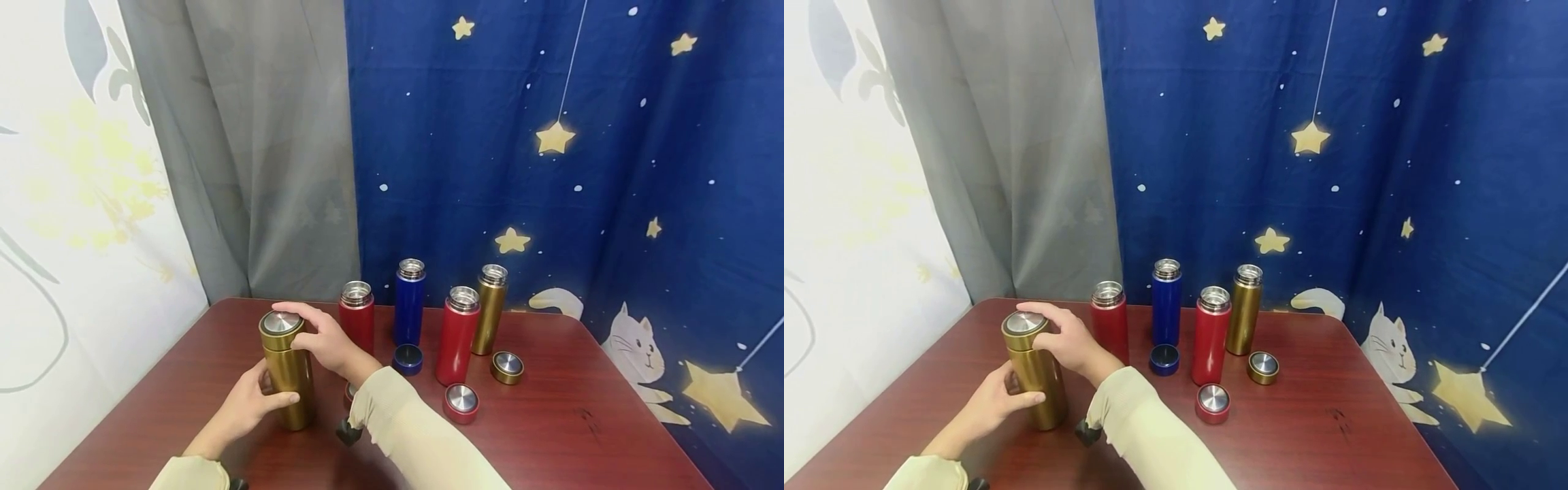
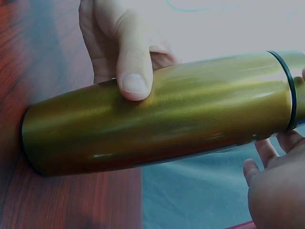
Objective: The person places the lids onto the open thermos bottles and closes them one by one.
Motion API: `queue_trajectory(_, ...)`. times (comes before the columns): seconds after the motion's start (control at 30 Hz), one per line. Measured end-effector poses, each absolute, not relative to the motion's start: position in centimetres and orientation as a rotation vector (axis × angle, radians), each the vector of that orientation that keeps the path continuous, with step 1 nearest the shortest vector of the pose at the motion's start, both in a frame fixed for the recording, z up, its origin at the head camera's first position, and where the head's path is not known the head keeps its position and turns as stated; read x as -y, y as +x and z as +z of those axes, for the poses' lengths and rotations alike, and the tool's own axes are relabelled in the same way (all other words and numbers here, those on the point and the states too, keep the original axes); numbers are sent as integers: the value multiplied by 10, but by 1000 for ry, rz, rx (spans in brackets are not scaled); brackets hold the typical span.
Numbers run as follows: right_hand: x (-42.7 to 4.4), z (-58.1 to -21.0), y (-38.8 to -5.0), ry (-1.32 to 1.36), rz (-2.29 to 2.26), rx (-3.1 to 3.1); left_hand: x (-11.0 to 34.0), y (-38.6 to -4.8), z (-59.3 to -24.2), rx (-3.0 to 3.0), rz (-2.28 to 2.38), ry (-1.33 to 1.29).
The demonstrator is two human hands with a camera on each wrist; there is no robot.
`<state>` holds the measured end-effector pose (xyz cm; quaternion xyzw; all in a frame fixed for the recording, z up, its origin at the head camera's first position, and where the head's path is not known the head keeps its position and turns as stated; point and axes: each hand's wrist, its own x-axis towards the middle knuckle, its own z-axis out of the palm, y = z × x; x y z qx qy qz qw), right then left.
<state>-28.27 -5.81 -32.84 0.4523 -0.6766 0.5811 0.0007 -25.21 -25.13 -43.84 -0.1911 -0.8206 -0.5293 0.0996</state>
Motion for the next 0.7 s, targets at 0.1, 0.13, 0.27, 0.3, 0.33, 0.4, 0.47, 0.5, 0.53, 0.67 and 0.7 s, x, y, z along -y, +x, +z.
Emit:
queue_trajectory(0.1, 54, -321, -272, 1385, 1851, 2130, 251, -252, -440, 2426, -1566, -556)
queue_trajectory(0.13, 52, -319, -269, 1376, 1862, 2128, 251, -252, -440, 2428, -1564, -552)
queue_trajectory(0.27, 50, -319, -266, 1352, 1896, 2091, 250, -252, -439, 2441, -1550, -533)
queue_trajectory(0.3, 49, -319, -266, 1343, 1888, 2084, 250, -252, -439, 2446, -1542, -527)
queue_trajectory(0.33, 49, -319, -266, 1338, 1882, 2080, 250, -252, -438, 2450, -1538, -522)
queue_trajectory(0.4, 47, -320, -266, 1316, 1851, 2083, 249, -252, -438, 2454, -1532, -515)
queue_trajectory(0.47, 46, -320, -266, 1291, 1814, 2092, 249, -251, -438, 2455, -1529, -513)
queue_trajectory(0.5, 45, -320, -265, 1283, 1797, 2095, 249, -251, -438, 2453, -1526, -514)
queue_trajectory(0.53, 44, -320, -265, 1274, 1789, 2093, 249, -251, -438, 2450, -1526, -515)
queue_trajectory(0.67, 45, -324, -267, 1251, 1793, 2048, 249, -251, -439, 2439, -1529, -523)
queue_trajectory(0.7, 46, -328, -270, 1244, 1796, 2036, 249, -251, -439, 2436, -1531, -524)
